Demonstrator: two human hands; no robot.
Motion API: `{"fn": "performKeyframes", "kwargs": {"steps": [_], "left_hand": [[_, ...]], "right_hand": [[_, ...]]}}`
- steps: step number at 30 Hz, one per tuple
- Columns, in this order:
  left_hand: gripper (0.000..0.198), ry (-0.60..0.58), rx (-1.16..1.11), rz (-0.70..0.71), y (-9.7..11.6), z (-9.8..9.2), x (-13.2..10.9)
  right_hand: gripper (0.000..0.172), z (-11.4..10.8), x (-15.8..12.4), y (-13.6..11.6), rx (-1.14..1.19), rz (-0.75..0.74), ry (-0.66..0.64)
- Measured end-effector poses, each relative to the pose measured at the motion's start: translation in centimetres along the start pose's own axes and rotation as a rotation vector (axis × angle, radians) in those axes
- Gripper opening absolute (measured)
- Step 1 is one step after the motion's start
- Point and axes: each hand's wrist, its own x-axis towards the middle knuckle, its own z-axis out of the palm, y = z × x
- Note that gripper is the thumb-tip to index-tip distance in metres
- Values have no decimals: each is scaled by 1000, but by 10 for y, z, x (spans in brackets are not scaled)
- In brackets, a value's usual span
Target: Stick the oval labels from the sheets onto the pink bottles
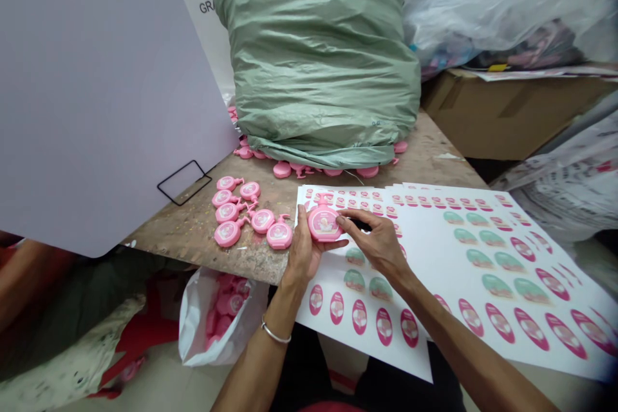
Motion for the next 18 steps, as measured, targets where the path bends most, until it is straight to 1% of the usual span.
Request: {"fn": "performKeyframes", "kwargs": {"steps": [4,7,8,12,13,15,17,18], "left_hand": [[56,-11,-5,5,1,1,-1],[58,-42,8,11,2,1,-3],[56,-58,18,22,2,2,-4],[38,-121,101,97,2,3,-8],[36,-114,131,121,1,4,-9],[38,-56,197,188,-2,3,-9],[39,23,245,254,-4,2,-9],[40,49,257,266,-5,1,-9]], "right_hand": [[26,-1,0,-1,-12,-7,5],[26,-1,0,-1,-15,-11,7],[27,-1,0,-2,-18,-14,8],[28,0,-1,-7,-55,-42,-3],[28,0,-2,-8,-101,-65,-5],[28,-1,-2,-10,-293,-134,21],[31,-3,-2,-10,-554,-178,88],[34,-4,-1,-9,-653,-175,127]]}}
